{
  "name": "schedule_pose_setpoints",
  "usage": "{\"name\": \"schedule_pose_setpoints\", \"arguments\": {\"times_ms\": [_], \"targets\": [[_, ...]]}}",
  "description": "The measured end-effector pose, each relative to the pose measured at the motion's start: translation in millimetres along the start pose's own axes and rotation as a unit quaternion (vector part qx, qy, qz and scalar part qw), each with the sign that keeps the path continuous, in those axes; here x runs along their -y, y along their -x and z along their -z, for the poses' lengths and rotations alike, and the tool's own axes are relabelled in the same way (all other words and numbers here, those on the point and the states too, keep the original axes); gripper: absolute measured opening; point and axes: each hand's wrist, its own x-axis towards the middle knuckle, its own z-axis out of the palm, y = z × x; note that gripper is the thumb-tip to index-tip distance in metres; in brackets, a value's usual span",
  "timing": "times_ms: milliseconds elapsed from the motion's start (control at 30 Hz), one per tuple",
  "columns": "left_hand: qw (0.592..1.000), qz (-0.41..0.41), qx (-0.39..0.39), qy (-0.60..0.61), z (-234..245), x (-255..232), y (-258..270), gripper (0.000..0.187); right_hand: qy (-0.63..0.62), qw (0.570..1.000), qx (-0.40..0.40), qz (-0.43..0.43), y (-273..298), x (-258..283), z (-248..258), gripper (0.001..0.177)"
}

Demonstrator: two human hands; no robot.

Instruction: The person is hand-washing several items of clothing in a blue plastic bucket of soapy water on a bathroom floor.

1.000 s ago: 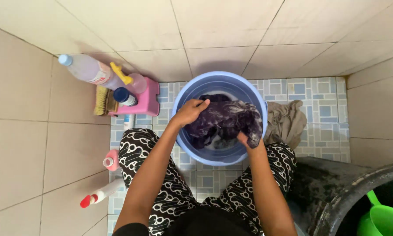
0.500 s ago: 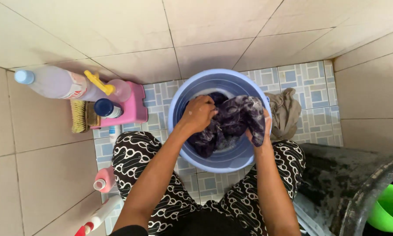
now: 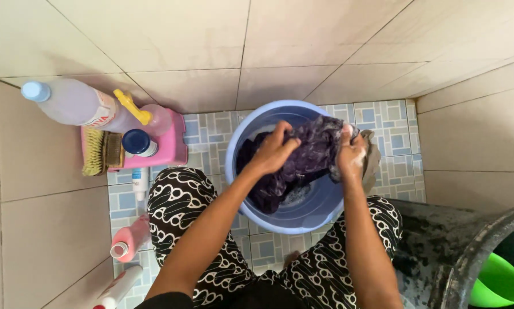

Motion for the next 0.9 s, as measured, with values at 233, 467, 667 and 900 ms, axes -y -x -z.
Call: {"name": "schedule_pose_setpoints", "arguments": {"times_ms": [233, 467, 667, 900], "targets": [[0.992, 0.083, -0.073, -0.062, -108.7, 156.5, -16.4, 0.051, 0.344, 0.855, -0.173, 0.346, 77.0, 37.3, -65.5, 0.045], [0.987, 0.016, -0.157, -0.025, -98.4, 66.0, -9.2, 0.041, 0.193, 0.97, 0.02, 0.145, 8.2, -99.4, -74.1, 0.039], [0.989, 0.005, -0.141, -0.039, -86.6, 21.9, 8.8, 0.041, 0.215, 0.958, 0.044, 0.187, 10.7, -223.5, -111.6, 0.035], [0.989, -0.022, -0.122, -0.076, -102.0, 18.2, 33.2, 0.03, -0.11, 0.975, 0.151, -0.12, 22.0, -48.0, -65.9, 0.045]]}}
